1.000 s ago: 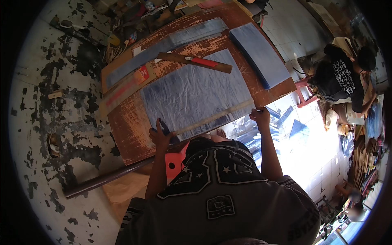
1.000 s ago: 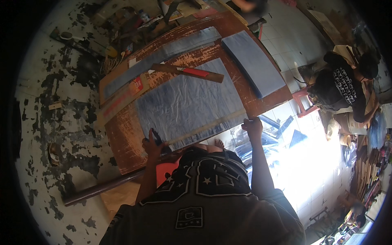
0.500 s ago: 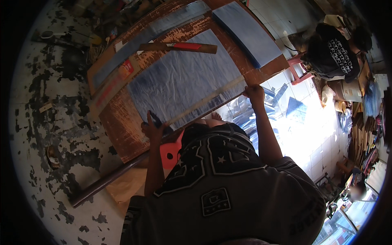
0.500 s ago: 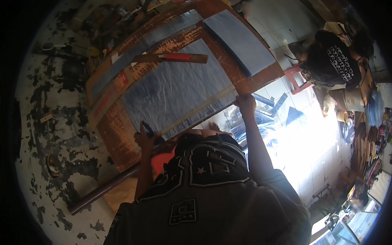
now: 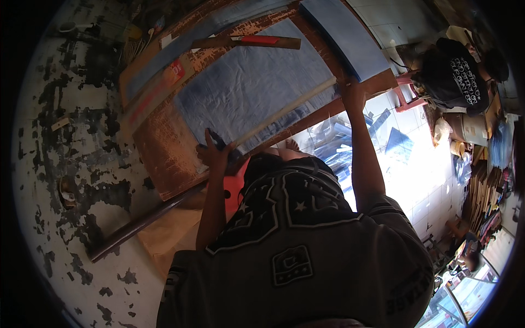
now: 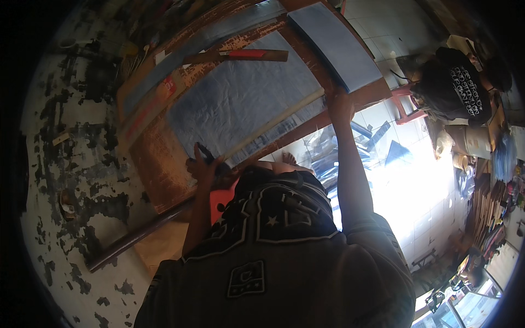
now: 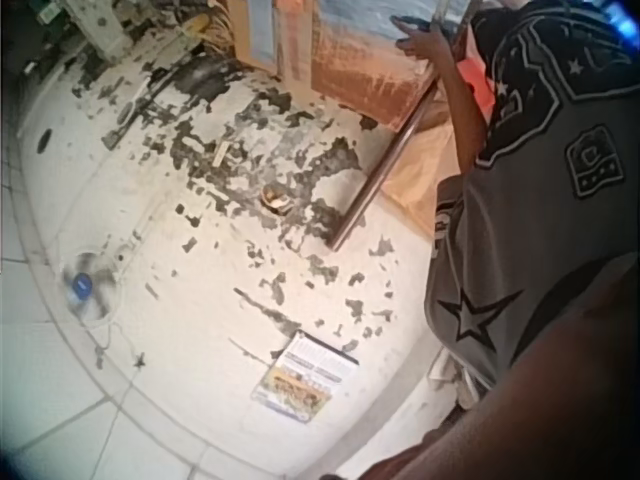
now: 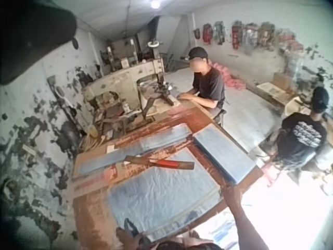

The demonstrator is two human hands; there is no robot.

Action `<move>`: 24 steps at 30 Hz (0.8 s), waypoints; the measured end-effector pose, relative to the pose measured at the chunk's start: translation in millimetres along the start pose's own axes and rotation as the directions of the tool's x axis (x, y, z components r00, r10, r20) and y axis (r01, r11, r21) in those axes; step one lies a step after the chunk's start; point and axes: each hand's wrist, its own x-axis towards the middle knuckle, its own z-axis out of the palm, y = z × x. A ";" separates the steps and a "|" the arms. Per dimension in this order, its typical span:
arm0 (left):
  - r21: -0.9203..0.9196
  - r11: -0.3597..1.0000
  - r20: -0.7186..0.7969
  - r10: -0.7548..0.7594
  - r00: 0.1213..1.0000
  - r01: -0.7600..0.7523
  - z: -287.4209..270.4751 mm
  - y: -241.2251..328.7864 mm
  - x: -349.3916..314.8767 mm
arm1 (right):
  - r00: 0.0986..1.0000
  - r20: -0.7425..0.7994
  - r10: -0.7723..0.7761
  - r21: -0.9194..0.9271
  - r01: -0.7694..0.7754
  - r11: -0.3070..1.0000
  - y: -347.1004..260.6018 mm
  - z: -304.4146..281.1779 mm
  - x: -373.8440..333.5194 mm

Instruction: The person cuts several large blue plastic sheets using a utility knife and a metal ruler on a workbench, then sets them aside one by one.

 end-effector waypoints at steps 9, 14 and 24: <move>-0.077 0.997 0.029 -0.012 0.999 0.014 -11.1 16.4 -4.2 | 0.954 -0.262 -0.148 0.019 0.158 0.987 5.2 36.7 0.1; -0.035 0.999 0.025 -0.013 1.000 0.014 -12.3 17.4 -2.8 | 0.934 -0.220 -0.282 -0.006 0.287 0.958 9.5 33.5 0.3; 0.014 0.999 0.017 0.030 0.999 -0.031 -2.3 6.4 2.9 | 0.968 -0.160 -0.192 0.098 0.209 0.973 19.7 39.2 3.9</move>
